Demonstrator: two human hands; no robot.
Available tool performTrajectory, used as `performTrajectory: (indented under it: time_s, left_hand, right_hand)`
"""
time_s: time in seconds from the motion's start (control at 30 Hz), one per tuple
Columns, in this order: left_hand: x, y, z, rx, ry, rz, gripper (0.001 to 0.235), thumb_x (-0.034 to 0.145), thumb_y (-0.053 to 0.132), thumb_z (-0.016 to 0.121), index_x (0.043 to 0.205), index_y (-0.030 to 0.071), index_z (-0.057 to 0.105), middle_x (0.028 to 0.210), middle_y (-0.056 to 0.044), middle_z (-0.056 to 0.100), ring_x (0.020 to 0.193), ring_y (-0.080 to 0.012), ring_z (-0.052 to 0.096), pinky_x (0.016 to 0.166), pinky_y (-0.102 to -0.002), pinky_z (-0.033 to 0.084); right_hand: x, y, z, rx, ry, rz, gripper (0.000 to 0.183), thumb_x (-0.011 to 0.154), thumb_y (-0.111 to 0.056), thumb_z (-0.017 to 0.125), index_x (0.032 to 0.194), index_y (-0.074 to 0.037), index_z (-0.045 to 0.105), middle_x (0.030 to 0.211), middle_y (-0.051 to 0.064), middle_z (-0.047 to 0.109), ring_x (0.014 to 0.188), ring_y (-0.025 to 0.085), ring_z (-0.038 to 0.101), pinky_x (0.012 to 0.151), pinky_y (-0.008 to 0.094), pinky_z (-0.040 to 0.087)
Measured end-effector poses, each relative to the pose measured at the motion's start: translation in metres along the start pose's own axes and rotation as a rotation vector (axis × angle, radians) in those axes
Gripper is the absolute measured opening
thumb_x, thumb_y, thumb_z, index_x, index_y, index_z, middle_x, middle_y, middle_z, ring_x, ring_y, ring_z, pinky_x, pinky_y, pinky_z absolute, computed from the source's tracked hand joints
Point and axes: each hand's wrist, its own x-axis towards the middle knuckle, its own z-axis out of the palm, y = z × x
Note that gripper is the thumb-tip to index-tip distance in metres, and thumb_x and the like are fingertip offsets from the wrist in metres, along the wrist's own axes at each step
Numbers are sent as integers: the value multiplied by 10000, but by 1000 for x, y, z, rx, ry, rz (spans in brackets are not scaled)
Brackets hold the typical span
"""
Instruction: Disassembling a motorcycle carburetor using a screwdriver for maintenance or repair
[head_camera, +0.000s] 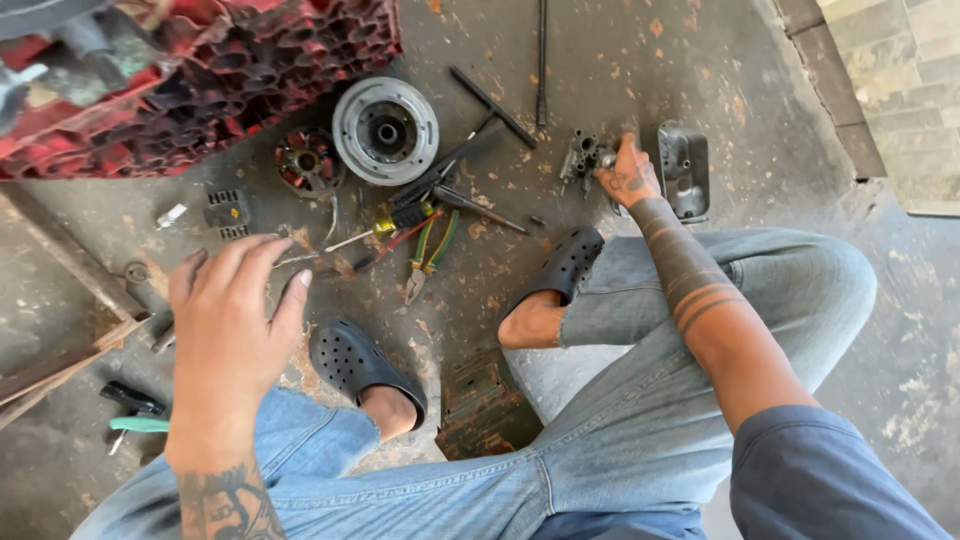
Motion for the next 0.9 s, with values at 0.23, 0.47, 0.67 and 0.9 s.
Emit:
performTrajectory:
  time_s: [0.23, 0.47, 0.67, 0.9]
  left_hand:
    - [-7, -5, -2, -48, -6, -24, 360, 922, 140, 707, 1262, 21, 684, 1251, -99, 690, 1042, -332, 646, 977, -444, 469]
    - [-17, -24, 7, -28, 1, -20, 351, 942, 240, 700, 1255, 81, 688, 1219, -84, 686, 1060, -327, 683, 934, -464, 513]
    - [-17, -23, 6, -3, -44, -19, 300, 1014, 336, 649, 1234, 150, 735, 1185, -64, 698, 1050, -330, 713, 924, -488, 537]
    - [-11, -20, 11, -36, -73, -9, 339, 1023, 366, 627, 1279, 162, 716, 1213, -62, 685, 1096, -333, 696, 950, -507, 516]
  right_hand:
    - [29, 36, 40, 11, -31, -29, 613, 851, -190, 720, 1420, -123, 501, 1150, 317, 635, 1041, 507, 623, 866, 553, 515]
    - [39, 24, 41, 4, 0, 27, 499, 833, -218, 754, 1249, -61, 528, 1039, 291, 668, 992, 484, 653, 867, 554, 537]
    - [21, -8, 11, 47, -78, 146, 500, 842, -234, 669, 1321, -149, 554, 1154, 304, 673, 1140, 464, 657, 1026, 511, 515]
    - [-15, -69, -26, 111, -66, 33, 525, 768, -246, 771, 1279, -236, 652, 1088, 254, 698, 1065, 433, 690, 945, 469, 561]
